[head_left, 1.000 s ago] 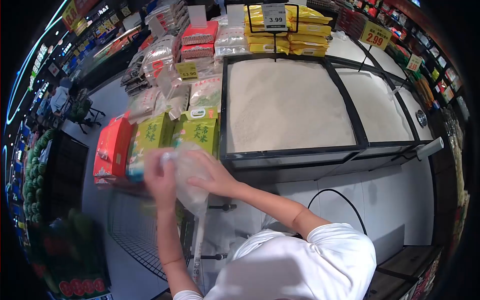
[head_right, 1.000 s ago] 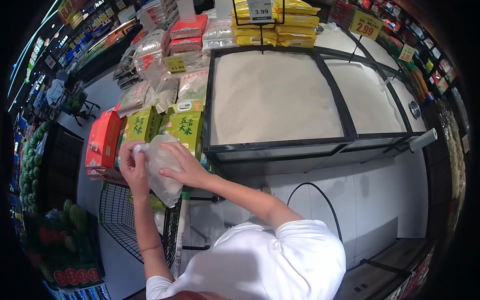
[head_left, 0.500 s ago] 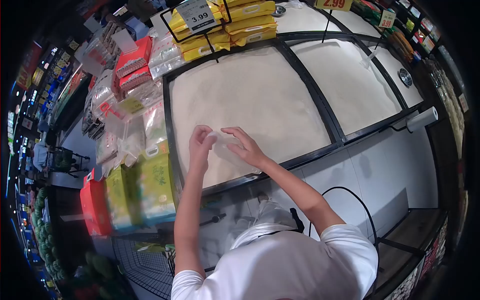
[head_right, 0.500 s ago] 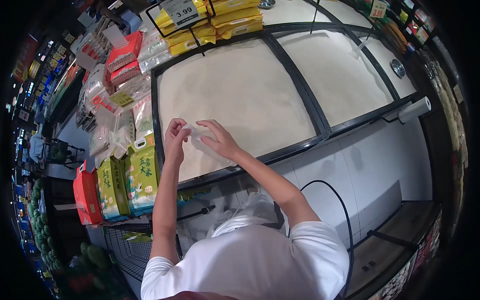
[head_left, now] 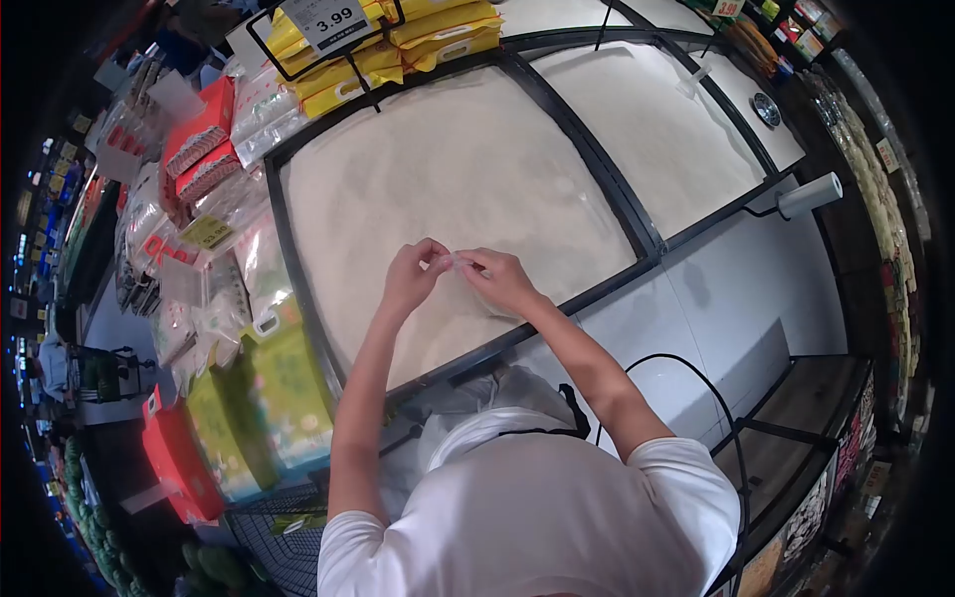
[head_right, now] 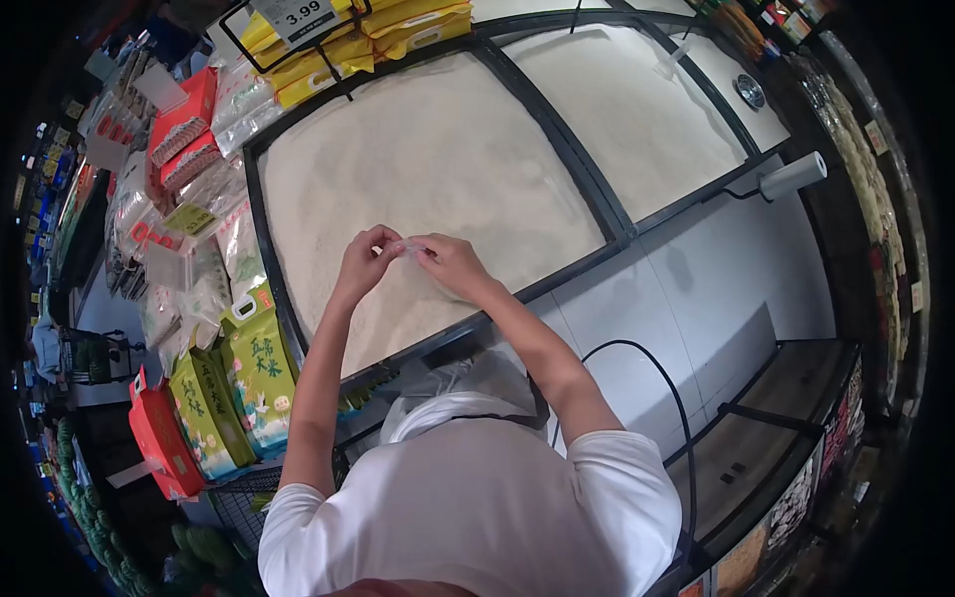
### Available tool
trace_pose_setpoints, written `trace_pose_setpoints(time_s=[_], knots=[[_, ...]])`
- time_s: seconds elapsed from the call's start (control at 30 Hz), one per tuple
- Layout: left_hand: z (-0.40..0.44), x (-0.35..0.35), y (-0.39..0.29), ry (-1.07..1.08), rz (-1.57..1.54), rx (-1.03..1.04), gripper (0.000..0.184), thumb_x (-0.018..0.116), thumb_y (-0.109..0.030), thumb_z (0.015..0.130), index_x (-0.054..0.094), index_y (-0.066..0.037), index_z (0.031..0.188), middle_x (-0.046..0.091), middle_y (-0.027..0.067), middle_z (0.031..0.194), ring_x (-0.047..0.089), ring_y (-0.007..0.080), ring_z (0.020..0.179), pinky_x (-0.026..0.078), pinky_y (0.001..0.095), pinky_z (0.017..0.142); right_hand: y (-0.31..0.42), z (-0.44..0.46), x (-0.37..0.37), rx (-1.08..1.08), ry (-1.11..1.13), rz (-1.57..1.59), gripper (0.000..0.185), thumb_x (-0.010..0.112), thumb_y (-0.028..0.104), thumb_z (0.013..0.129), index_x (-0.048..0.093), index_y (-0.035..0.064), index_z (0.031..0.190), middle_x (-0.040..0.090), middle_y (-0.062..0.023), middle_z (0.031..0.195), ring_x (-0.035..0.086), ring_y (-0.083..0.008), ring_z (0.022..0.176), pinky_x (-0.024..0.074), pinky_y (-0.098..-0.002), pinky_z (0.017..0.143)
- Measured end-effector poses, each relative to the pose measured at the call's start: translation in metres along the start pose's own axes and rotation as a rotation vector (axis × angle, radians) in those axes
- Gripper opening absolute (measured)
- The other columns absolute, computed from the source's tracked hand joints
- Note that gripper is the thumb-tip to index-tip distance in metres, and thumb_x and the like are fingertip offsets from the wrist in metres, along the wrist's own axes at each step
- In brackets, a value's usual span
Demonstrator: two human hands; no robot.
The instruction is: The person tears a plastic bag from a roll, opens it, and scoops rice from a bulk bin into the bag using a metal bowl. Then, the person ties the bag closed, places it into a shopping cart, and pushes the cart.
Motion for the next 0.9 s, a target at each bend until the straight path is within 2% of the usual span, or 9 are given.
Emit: trace_pose_setpoints(time_s=[0.07, 0.17, 0.27, 0.4, 0.5, 0.6, 0.67, 0.73, 0.9], knots=[[0.008, 0.001, 0.011, 0.013, 0.06, -0.054, 0.017, 0.068, -0.016, 0.086, 0.063, -0.007, 0.1, 0.067, 0.0045, 0.101, 0.062, 0.0152, 0.092, 0.048, 0.0331, 0.074, -0.02, 0.003, 0.004, 0.115, -0.034, 0.074, 0.023, 0.063, 0.014, 0.091, 0.067, 0.0036, 0.111, 0.069, -0.0096, 0.095, 0.066, -0.016, 0.079, 0.0519, -0.0283, 0.07], [0.008, 0.007, 0.023, -0.107, -0.328, 0.022, 0.028, 0.07, -0.02, 0.085, 0.062, -0.006, 0.108, 0.059, 0.0081, 0.122, 0.059, 0.0199, 0.102, 0.048, 0.0386, 0.082, -0.035, 0.011, -0.006, 0.336, -0.198, 0.561, 0.024, 0.059, 0.016, 0.095, 0.066, -0.0009, 0.111, 0.069, -0.007, 0.094, 0.064, -0.0122, 0.08, 0.0517, -0.0282, 0.071], [0.0, 0.034, 0.014, -0.17, -0.507, 0.071, 0.044, 0.074, -0.026, 0.082, 0.058, -0.004, 0.116, 0.049, 0.0094, 0.133, 0.057, 0.0259, 0.109, 0.045, 0.0439, 0.09, 0.006, 0.031, -0.032, 0.253, -0.187, 0.536, 0.023, 0.057, 0.015, 0.097, 0.066, -0.0019, 0.11, 0.069, -0.0047, 0.095, 0.06, -0.0103, 0.079, 0.05, -0.0254, 0.073], [0.003, 0.074, 0.041, 0.151, -0.188, 0.079, 0.059, 0.079, -0.031, 0.074, 0.055, -0.002, 0.12, 0.057, 0.0139, 0.125, 0.054, 0.0336, 0.115, 0.041, 0.0435, 0.097, 0.049, 0.07, -0.061, 0.084, -0.118, 0.487, 0.023, 0.056, 0.016, 0.097, 0.066, -0.003, 0.106, 0.069, -0.0064, 0.096, 0.058, -0.0094, 0.081, 0.0481, -0.0244, 0.075], [-0.006, 0.087, 0.063, -0.087, 0.005, 0.033, 0.058, 0.08, -0.027, 0.073, 0.056, -0.005, 0.12, 0.059, 0.0152, 0.122, 0.054, 0.0351, 0.113, 0.041, 0.0419, 0.098, 0.027, 0.093, -0.08, 0.095, -0.145, 0.55, 0.023, 0.055, 0.015, 0.098, 0.064, -0.0004, 0.112, 0.066, -0.0091, 0.109, 0.059, -0.01, 0.09, 0.0467, -0.0242, 0.081], [-0.001, 0.097, 0.099, -0.231, 0.078, -0.016, 0.06, 0.078, -0.023, 0.075, 0.054, -0.004, 0.127, 0.059, 0.0174, 0.126, 0.052, 0.0357, 0.118, 0.042, 0.0407, 0.1, -0.055, 0.095, -0.099, 0.188, -0.612, 0.824, 0.034, 0.057, 0.015, 0.096, 0.054, 0.0018, 0.128, 0.058, -0.0115, 0.123, 0.057, -0.0138, 0.105, 0.0453, -0.027, 0.087], [-0.003, 0.096, 0.096, -0.22, 0.123, -0.034, 0.063, 0.079, -0.023, 0.074, 0.054, -0.007, 0.129, 0.054, 0.0164, 0.132, 0.047, 0.036, 0.124, 0.039, 0.0423, 0.103, -0.091, 0.069, -0.105, 0.416, -0.601, 0.443, 0.046, 0.058, 0.011, 0.092, 0.044, 0.0025, 0.136, 0.047, -0.0124, 0.135, 0.051, -0.0195, 0.12, 0.0423, -0.0304, 0.094], [-0.001, 0.094, 0.09, -0.173, 0.186, 0.003, 0.069, 0.08, -0.024, 0.071, 0.052, -0.009, 0.132, 0.049, 0.015, 0.138, 0.042, 0.0366, 0.128, 0.037, 0.0441, 0.106, -0.167, 0.015, -0.094, 0.42, -0.283, 0.177, 0.048, 0.061, 0.012, 0.087, 0.045, 0.0019, 0.131, 0.048, -0.0128, 0.13, 0.048, -0.0227, 0.12, 0.0387, -0.032, 0.099], [-0.003, 0.087, 0.069, 0.052, 0.367, 0.107, 0.091, 0.085, -0.024, 0.059, 0.043, -0.018, 0.14, 0.038, 0.0115, 0.147, 0.035, 0.0398, 0.133, 0.036, 0.0491, 0.105, -0.134, -0.083, -0.079, 0.43, 0.021, -0.207, 0.052, 0.071, 0.025, 0.077, 0.052, -0.001, 0.118, 0.046, -0.0168, 0.122, 0.049, -0.0309, 0.11, 0.0382, -0.0389, 0.099]])
Point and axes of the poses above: each hand's wrist, its own z-axis towards the middle knuckle, its own x-axis out of the palm, y = z × x, the point moved 2 cm from there along z, towards the middle knuckle
